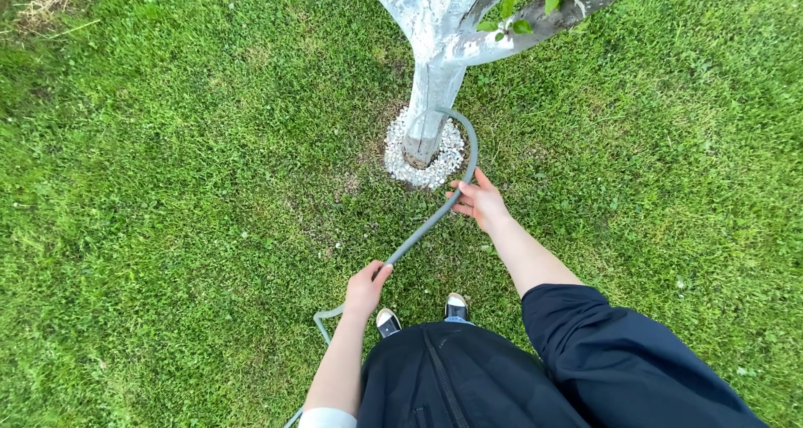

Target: The person waters a grassy area and the base of a tree using a garden hose. They move the hose to direct water onto the lawn and then focus the stream at the tree's base, which is surrounded by white stones.

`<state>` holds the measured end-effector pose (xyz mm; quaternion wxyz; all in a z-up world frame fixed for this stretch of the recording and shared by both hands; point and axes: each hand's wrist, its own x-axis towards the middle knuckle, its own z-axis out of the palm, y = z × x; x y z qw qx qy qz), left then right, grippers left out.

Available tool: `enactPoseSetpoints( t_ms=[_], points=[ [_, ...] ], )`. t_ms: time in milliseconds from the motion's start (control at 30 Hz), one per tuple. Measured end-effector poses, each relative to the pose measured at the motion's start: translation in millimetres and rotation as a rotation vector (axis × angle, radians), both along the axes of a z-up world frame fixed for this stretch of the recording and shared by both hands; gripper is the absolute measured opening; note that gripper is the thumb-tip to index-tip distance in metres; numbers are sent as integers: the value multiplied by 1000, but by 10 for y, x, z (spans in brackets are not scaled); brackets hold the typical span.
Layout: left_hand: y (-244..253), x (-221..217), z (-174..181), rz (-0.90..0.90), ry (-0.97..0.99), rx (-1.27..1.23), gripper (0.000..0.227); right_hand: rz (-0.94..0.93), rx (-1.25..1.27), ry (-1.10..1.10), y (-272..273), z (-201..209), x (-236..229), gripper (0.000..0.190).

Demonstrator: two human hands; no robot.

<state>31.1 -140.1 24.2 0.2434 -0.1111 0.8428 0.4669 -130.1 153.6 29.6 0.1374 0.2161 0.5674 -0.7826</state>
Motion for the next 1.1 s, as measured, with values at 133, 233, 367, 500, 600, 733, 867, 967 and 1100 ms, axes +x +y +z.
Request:
enactPoseSetpoints(
  t_ms=[133,233,367,500,600,733,867,967,1100],
  points=[
    [-4,-3,-42,6,-9,-5,34,-1,11,0,-31,33,-16,83],
    [-1,-3,-54,3,1,-3,34,4,22,1,-33,37,-12,83],
    [-4,-21,-60,-2,0,-15,35,9,33,-3,-43,46,-19,83],
    [8,-26,-154,5,4,-14,35,11,35,-1,-33,47,-28,81],
    [21,-20,-104,-8,-12,-28,36,8,32,-3,-12,-8,-30,80],
    [42,-13,-131,-11,-10,-33,35,2,33,-15,18,-11,-9,81],
    [63,-7,-84,-24,-16,-26,38,1,51,-17,42,11,32,81],
    [85,4,-83,-42,-9,-24,38,-2,50,-27,89,-30,41,79],
    [101,11,54,-92,14,-36,38,-8,42,-18,145,-96,64,84]
  ],
)
